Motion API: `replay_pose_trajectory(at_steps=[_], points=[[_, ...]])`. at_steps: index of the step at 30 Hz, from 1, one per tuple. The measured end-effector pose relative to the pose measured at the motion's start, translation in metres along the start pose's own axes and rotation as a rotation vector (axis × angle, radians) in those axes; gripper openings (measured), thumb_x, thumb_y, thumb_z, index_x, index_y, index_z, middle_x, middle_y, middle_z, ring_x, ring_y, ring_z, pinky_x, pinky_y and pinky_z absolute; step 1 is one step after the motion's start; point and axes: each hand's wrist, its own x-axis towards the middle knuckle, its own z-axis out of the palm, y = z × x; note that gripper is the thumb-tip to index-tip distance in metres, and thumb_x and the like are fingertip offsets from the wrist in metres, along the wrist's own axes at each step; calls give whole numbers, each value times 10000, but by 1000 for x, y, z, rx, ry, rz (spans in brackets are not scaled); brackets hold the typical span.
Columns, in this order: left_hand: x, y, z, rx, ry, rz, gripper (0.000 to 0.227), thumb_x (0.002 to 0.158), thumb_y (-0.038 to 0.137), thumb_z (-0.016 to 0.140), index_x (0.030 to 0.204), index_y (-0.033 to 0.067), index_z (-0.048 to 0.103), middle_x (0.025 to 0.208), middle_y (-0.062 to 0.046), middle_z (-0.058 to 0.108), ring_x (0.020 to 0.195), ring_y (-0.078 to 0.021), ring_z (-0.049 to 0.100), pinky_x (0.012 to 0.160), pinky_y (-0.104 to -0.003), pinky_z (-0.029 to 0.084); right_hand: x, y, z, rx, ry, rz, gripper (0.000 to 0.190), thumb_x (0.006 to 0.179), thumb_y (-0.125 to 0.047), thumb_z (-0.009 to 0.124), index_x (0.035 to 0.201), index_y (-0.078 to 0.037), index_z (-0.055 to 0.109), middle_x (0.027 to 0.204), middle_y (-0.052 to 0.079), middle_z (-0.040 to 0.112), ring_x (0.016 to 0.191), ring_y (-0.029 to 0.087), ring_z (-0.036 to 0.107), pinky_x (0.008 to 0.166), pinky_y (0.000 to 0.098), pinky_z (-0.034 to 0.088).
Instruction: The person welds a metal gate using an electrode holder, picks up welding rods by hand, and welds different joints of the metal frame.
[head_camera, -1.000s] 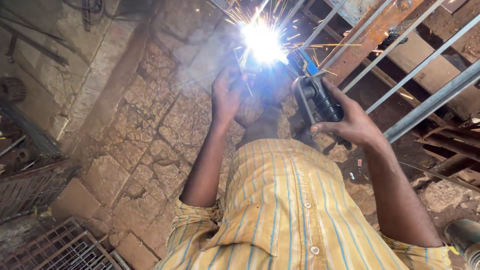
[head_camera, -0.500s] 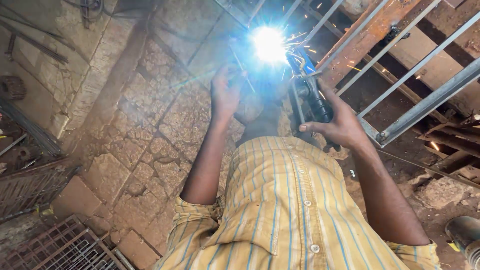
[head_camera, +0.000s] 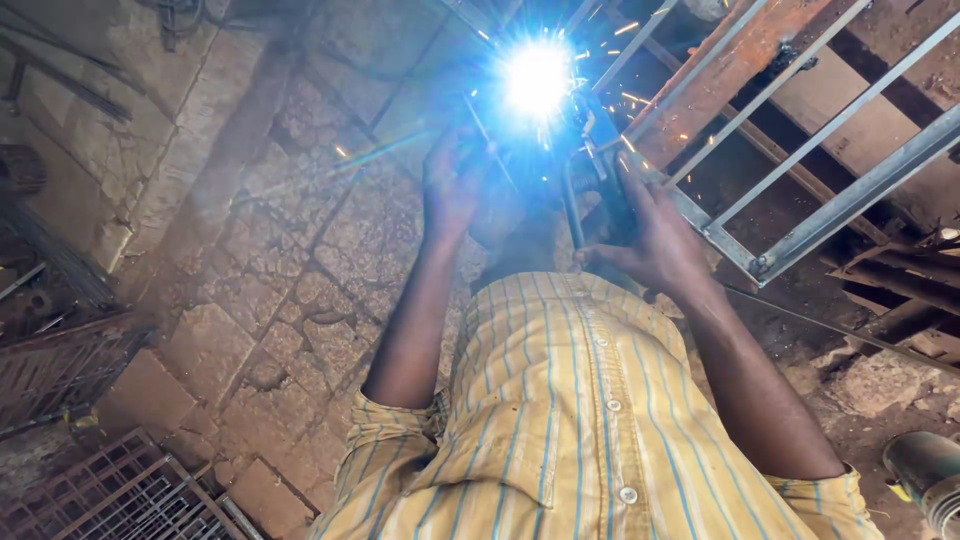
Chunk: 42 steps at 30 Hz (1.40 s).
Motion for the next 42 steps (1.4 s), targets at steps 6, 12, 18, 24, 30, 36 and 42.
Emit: replay_pose_trajectory(at_steps=[6, 12, 18, 24, 30, 36, 42], points=[[-8, 13, 3, -13, 45, -33, 313, 936, 52, 734, 1227, 0, 630, 1152, -67, 693, 1071, -140, 675, 933, -288, 553, -1, -4, 8, -42, -2, 85, 1365, 547, -444, 991, 1636, -121, 234, 1380, 282, 528, 1244, 425, 581, 1013, 498, 499], [-24, 18, 2, 51, 84, -84, 324, 947, 70, 743, 1229, -33, 622, 1098, -79, 719, 995, -122, 688, 848, -262, 566, 4, 10, 10, 2, 68, -95, 1309, 616, -440, 974, 1628, -45, 243, 1520, 294, 466, 1391, 440, 493, 1104, 496, 440], [-39, 20, 3, 62, 114, -169, 358, 949, 79, 733, 1258, -34, 591, 1091, -103, 738, 949, -113, 684, 807, -247, 560, 5, 8, 9, 50, 33, -32, 1306, 607, -423, 968, 1627, -57, 238, 1496, 305, 460, 1377, 434, 490, 1105, 502, 432], [-52, 27, 4, -94, -7, -108, 221, 1018, 70, 648, 1203, -37, 590, 1075, -138, 780, 965, -162, 744, 863, -274, 594, 7, 1, 7, 81, -13, 31, 1350, 575, -446, 949, 1655, -114, 211, 1434, 284, 527, 1279, 405, 595, 1043, 493, 505], [-56, 26, 7, -93, 39, -108, 204, 1016, 90, 665, 1166, -21, 583, 1054, -133, 769, 931, -176, 743, 820, -285, 598, 9, 2, 11, -25, 33, -53, 1360, 593, -464, 988, 1638, -91, 201, 1401, 352, 495, 1279, 482, 556, 1037, 517, 488], [-59, 22, 3, 39, 56, 10, 216, 1027, 53, 691, 1217, -40, 646, 1068, -101, 734, 958, -131, 698, 831, -279, 562, 12, 24, 21, -23, 107, -227, 1344, 636, -458, 965, 1641, -51, 171, 1440, 369, 476, 1306, 511, 535, 1049, 531, 471], [-51, 29, 10, 38, 69, -111, 367, 973, 70, 689, 1310, -13, 570, 981, -65, 743, 878, -104, 696, 762, -248, 563, 14, 20, 13, -53, 28, -87, 1342, 609, -430, 976, 1650, -113, 191, 1427, 357, 459, 1283, 489, 548, 1029, 524, 491]])
